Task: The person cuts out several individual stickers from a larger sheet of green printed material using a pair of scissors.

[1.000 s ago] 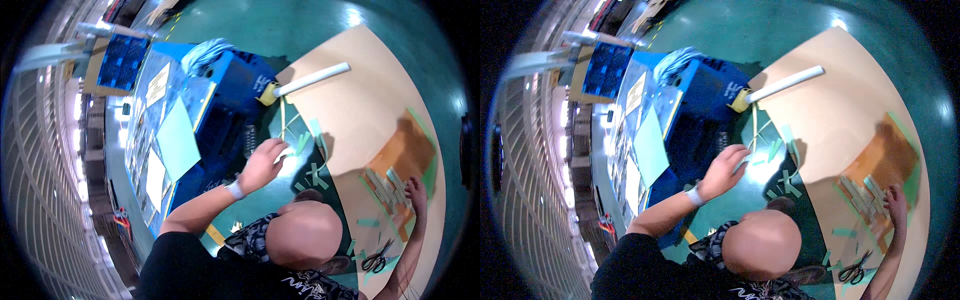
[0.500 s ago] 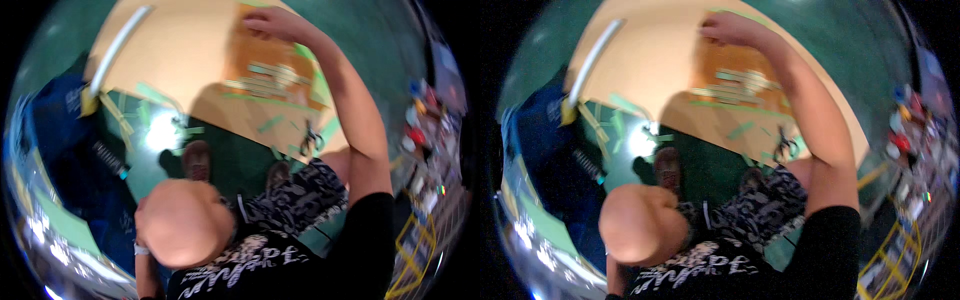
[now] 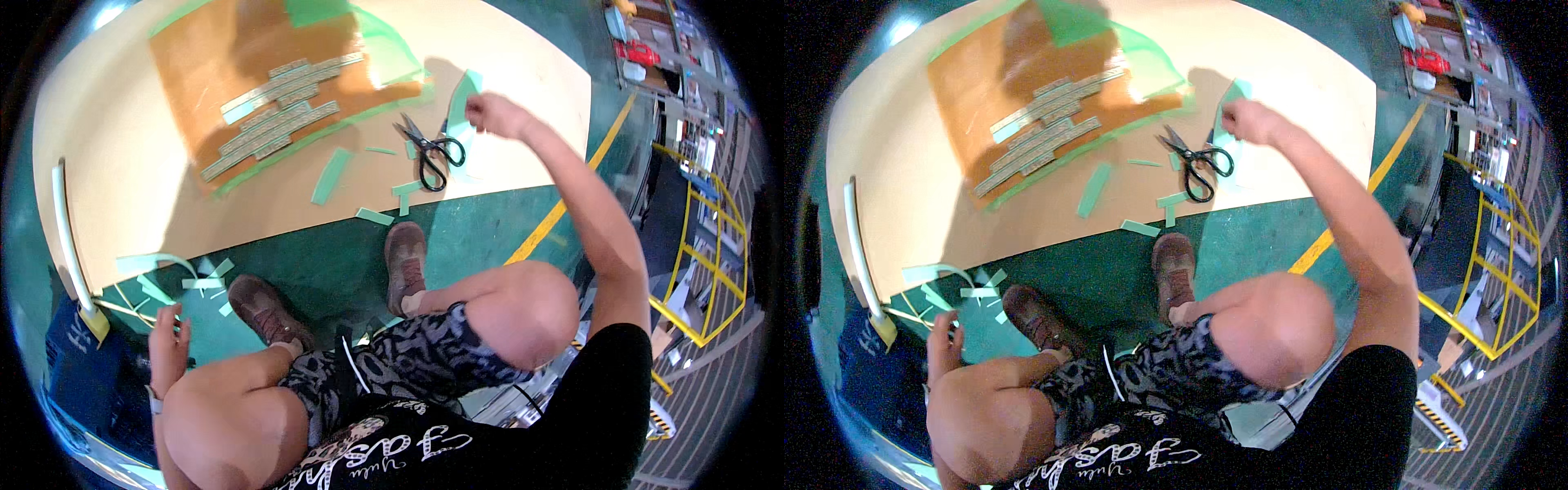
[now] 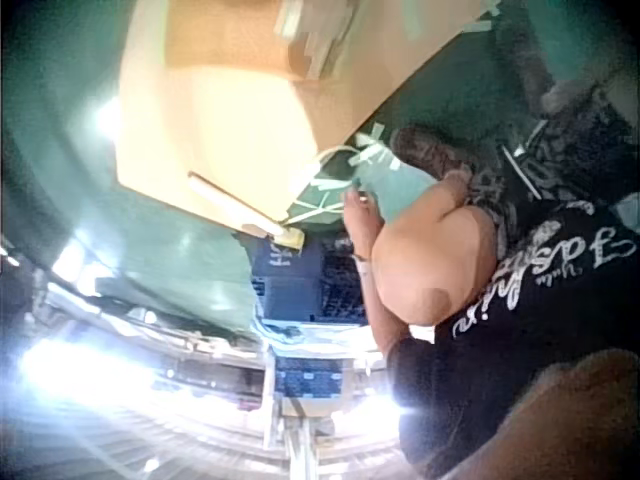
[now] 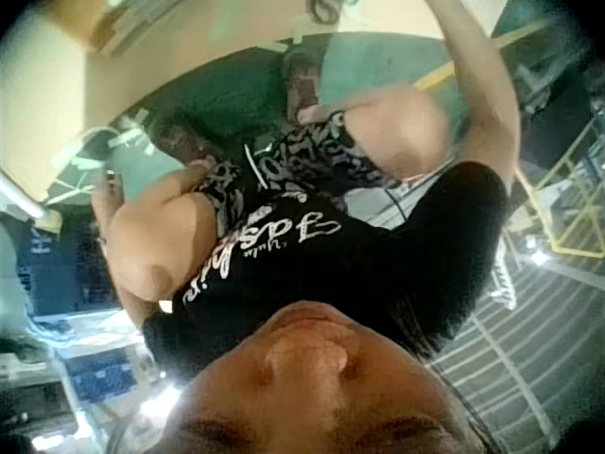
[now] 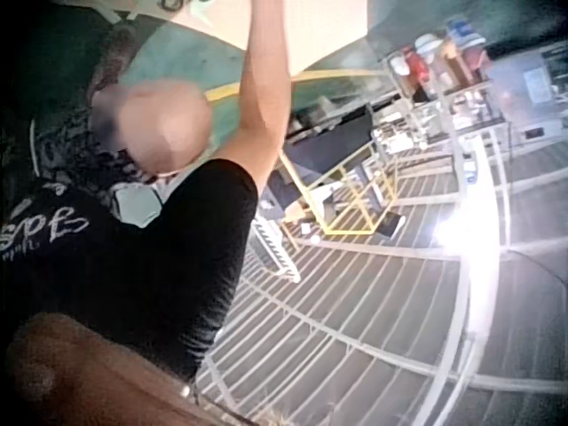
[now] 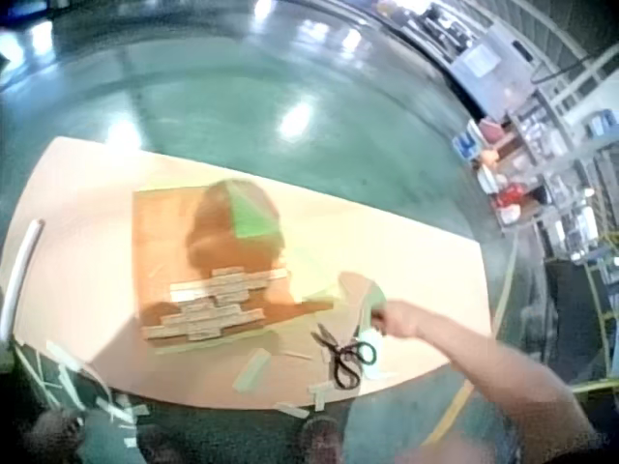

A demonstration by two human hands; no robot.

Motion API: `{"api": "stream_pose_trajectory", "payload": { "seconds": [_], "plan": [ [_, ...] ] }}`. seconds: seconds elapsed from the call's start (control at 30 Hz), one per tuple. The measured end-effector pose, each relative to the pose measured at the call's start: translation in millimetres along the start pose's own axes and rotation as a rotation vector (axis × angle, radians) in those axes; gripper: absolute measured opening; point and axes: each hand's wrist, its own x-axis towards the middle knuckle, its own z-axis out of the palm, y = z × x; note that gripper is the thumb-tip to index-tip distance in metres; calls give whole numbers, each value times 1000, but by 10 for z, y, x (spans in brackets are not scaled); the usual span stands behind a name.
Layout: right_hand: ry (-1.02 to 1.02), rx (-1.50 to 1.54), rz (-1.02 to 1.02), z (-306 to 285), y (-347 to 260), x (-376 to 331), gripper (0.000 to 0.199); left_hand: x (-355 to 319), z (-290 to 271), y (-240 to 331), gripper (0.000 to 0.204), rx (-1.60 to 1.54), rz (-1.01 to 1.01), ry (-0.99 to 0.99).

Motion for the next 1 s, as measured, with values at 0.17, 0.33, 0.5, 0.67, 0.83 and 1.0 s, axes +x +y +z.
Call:
{"api": "stream_pose_trajectory", "payload": {
  "seconds": [0.17,0.33,0.5,0.67,0.83,1.0],
  "plan": [
    [324,349,268,1314,1089,139,47,542,178,1342,30,823,381,25],
    [654,694,483,1678,1170,459,67,958,1234,2704,31,1211,584,-41],
    [700,1087,171,1660,1232,526,46,1647,2738,3005,26,1047,866,-172],
    [931,599,35,1320,748,-24,27,2026,4168,3107,37,25,581,-240],
    [1036,443,-180,1410,475,-277,24,2195,4481,3116,38,-484,345,-171],
    [1089,643,-415,1620,288,-609,27,2216,3968,3148,29,-656,367,-191]
  ]
}}
